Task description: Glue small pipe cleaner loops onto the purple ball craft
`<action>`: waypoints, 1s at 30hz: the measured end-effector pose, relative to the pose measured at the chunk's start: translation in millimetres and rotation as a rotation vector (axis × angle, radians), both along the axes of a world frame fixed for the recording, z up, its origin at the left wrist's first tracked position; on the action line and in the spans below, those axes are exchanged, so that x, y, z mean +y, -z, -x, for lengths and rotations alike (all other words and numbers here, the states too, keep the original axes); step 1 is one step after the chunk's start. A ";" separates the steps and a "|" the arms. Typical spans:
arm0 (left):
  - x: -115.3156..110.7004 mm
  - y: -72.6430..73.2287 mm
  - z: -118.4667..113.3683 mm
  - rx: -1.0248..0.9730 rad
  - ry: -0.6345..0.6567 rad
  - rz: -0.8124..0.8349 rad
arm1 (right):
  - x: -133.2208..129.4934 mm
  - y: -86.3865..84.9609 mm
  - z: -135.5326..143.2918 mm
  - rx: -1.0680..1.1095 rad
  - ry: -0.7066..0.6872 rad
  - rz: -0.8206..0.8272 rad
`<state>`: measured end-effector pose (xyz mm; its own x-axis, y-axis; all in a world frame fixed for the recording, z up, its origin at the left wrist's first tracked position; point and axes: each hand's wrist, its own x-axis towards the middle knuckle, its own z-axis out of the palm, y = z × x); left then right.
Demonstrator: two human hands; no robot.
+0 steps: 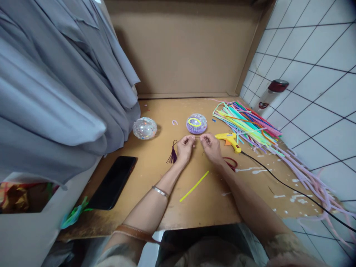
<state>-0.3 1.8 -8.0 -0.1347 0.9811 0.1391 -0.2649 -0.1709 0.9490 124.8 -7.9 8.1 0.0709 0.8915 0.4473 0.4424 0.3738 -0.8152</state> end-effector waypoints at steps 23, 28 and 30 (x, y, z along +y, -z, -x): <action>-4.2 0.3 5.8 0.409 -0.023 -0.255 | 0.8 -1.8 -7.1 -0.248 0.005 -0.074; -3.0 2.3 4.9 0.434 -0.042 -0.237 | 0.2 -2.7 -7.9 -0.286 0.007 -0.081; -2.5 2.7 4.7 0.433 -0.040 -0.231 | -0.2 -2.9 -7.9 -0.306 0.008 -0.084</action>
